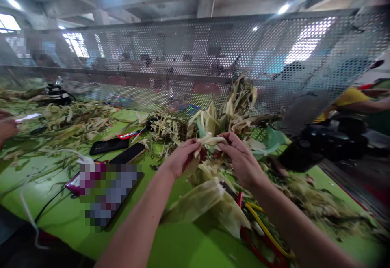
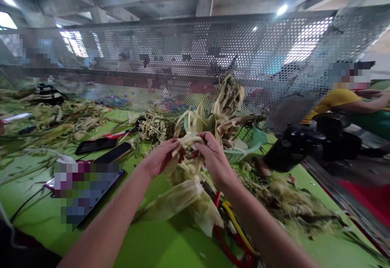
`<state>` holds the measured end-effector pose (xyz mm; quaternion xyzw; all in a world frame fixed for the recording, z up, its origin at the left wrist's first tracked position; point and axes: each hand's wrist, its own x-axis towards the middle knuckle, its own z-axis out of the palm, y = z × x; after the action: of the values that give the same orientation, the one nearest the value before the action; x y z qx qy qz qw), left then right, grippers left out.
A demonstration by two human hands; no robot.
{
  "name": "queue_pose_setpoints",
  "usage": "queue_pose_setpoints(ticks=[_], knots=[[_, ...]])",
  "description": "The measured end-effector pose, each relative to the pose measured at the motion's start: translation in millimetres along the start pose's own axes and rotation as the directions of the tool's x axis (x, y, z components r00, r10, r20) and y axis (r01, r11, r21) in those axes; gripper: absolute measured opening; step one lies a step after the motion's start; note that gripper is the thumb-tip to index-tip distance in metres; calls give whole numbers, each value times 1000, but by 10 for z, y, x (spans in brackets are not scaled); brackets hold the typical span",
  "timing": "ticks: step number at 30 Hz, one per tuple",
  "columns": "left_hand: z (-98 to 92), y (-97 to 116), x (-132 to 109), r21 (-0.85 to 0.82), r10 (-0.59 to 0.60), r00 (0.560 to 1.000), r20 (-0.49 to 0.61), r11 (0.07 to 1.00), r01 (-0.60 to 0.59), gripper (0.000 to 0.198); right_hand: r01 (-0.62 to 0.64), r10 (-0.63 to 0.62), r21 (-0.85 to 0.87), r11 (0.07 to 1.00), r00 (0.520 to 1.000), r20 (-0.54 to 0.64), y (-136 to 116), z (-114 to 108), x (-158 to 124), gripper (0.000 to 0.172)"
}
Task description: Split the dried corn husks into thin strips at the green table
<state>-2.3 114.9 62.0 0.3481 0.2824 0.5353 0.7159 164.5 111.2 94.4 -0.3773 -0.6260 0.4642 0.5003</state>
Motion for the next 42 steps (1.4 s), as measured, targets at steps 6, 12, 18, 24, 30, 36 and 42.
queue_pose_setpoints(ticks=[6, 12, 18, 24, 30, 36, 42], knots=[[23, -13, -11, 192, 53, 999, 5, 980, -53, 17, 44, -15, -395, 918, 997, 77, 41, -87, 37, 27], [87, -72, -9, 213, 81, 994, -78, 975, -63, 24, 229, -87, -693, 683, 968, 234, 52, -86, 33, 31], [-98, -224, 200, 196, 229, 932, -282, 964, -178, 26, 466, -209, -782, 414, 885, 417, -24, 234, -306, 26], [-394, -34, 246, -48, 254, 894, -369, 955, -291, 21, 559, -149, -682, 472, 813, 563, -274, 367, -520, 21], [-172, 107, 133, -249, 146, 965, -217, 948, -199, 30, 430, 48, -806, 408, 871, 489, -98, -10, -136, 42], [64, -2, 77, -328, 25, 998, -51, 944, -40, 31, 195, 3, -588, 785, 948, 318, 154, 122, -26, 32], [89, -136, 71, -229, -4, 1000, 30, 973, 11, 29, 124, -62, -428, 895, 986, 155, 345, 158, -17, 22]])
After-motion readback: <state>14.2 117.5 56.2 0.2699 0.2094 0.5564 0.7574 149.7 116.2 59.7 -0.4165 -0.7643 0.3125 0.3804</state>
